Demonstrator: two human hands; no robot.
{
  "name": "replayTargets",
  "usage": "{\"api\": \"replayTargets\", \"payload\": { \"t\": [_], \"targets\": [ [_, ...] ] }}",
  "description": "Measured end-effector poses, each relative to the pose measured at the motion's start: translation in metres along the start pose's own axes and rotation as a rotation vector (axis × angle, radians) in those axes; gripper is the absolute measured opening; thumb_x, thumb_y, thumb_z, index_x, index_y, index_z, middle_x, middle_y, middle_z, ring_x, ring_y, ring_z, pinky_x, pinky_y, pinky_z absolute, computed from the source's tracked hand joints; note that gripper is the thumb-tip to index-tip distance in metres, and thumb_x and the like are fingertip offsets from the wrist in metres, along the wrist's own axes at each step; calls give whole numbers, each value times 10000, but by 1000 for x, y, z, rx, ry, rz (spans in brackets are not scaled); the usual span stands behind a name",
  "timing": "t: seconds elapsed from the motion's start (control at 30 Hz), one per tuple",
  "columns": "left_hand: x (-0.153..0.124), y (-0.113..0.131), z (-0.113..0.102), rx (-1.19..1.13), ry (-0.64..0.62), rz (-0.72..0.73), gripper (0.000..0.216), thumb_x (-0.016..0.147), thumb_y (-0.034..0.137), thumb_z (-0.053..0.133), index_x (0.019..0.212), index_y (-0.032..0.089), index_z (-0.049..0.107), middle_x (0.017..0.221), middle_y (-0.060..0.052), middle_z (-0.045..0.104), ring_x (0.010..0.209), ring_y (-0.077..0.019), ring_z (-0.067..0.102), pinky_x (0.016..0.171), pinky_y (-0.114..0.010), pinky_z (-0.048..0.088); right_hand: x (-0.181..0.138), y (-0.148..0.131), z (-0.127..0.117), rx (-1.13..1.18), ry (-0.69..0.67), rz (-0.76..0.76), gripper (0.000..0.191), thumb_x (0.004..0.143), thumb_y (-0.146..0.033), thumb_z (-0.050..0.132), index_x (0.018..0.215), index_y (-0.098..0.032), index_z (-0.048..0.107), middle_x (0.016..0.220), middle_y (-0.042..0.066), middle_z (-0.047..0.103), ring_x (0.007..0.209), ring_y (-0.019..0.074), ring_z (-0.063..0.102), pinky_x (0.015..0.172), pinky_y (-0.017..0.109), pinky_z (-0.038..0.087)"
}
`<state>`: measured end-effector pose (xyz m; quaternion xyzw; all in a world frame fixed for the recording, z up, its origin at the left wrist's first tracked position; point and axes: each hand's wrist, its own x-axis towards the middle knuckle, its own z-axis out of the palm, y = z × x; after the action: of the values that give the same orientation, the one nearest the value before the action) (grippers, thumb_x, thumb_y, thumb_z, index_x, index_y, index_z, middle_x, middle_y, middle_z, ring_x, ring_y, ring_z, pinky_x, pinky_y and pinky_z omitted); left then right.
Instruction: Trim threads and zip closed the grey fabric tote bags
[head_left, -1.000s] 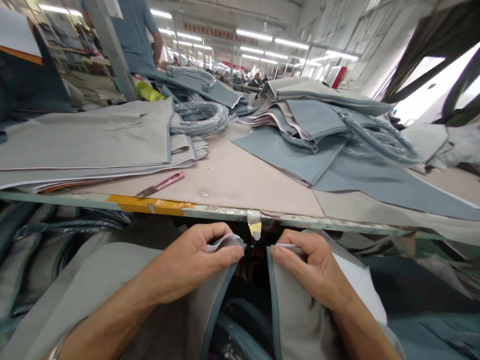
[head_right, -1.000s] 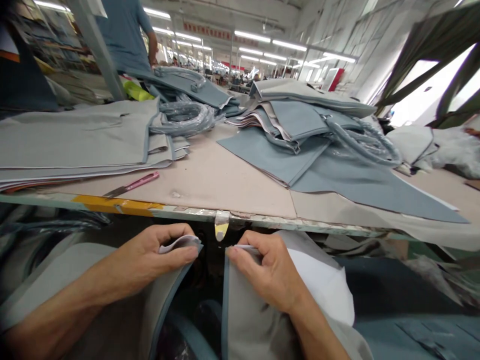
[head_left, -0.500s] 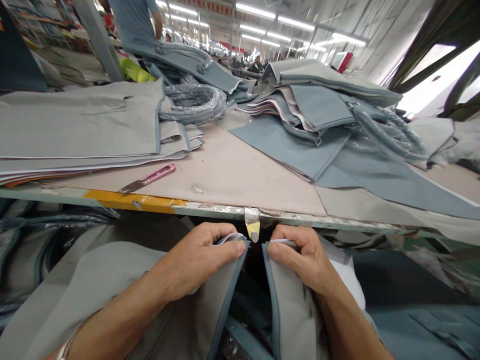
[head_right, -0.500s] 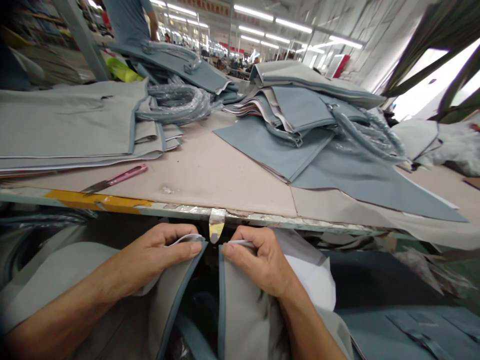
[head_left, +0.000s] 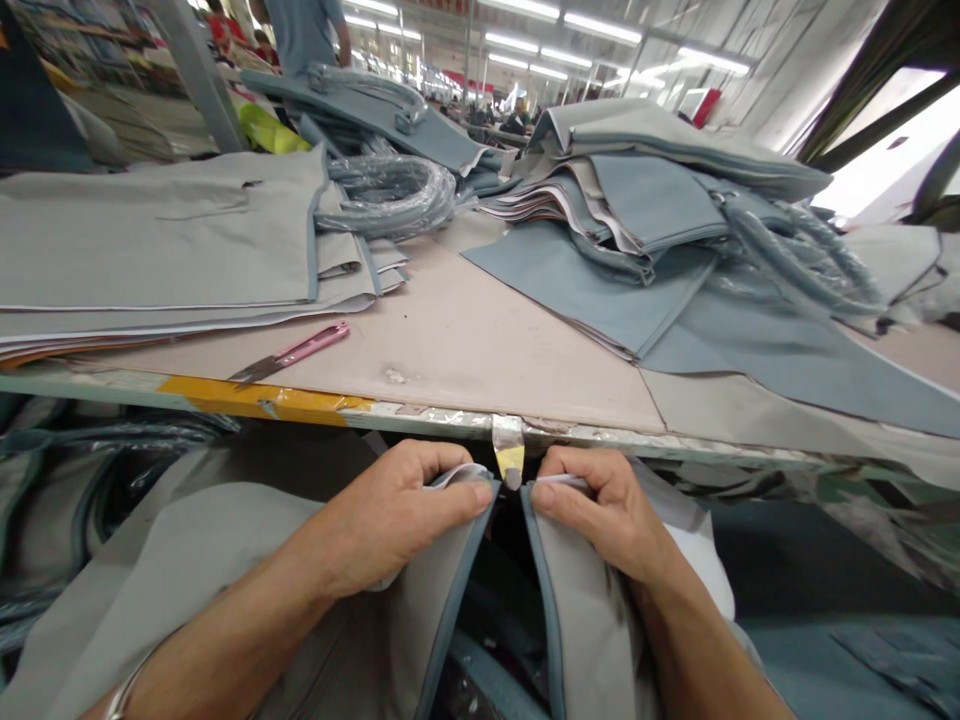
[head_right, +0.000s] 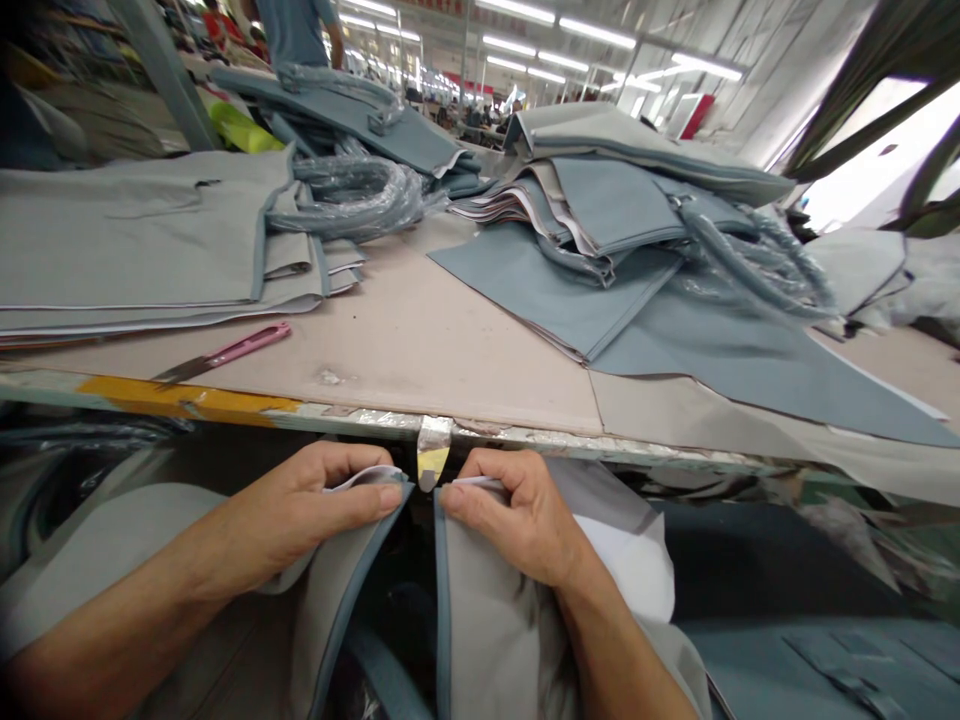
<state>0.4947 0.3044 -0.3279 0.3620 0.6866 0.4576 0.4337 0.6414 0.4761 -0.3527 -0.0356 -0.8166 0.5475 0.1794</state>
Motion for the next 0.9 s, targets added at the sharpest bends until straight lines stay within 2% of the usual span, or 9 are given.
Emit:
{"api": "replayTargets", "payload": {
  "t": [0.3, 0.73, 0.9],
  "targets": [
    [4, 5, 2, -2, 10, -37, 351, 707, 517, 633, 653, 178, 564, 607, 31, 437, 582, -114, 363, 555, -260, 268, 4, -1, -1, 11, -9, 31, 417, 873, -455, 635, 615, -143, 534, 546, -45, 353, 521, 69, 278, 483, 215, 216],
    [8, 1, 3, -54, -9, -24, 349, 722, 507, 644, 753, 159, 634, 657, 18, 482, 594, -114, 386, 577, -259, 298, 9, -2, 2, 43, -12, 16, 391, 871, -419, 648, 619, -141, 541, 547, -47, 365, 518, 62, 283, 475, 208, 213],
    [10, 1, 3, -45, -2, -7, 331, 749, 494, 639, 725, 164, 618, 639, 26, 459, 585, -109, 362, 554, -254, 281, 8, -5, 2, 62, -9, 38, 403, 867, -438, 652, 619, -141, 542, 541, -48, 356, 511, 62, 271, 463, 208, 201]
  ]
}}
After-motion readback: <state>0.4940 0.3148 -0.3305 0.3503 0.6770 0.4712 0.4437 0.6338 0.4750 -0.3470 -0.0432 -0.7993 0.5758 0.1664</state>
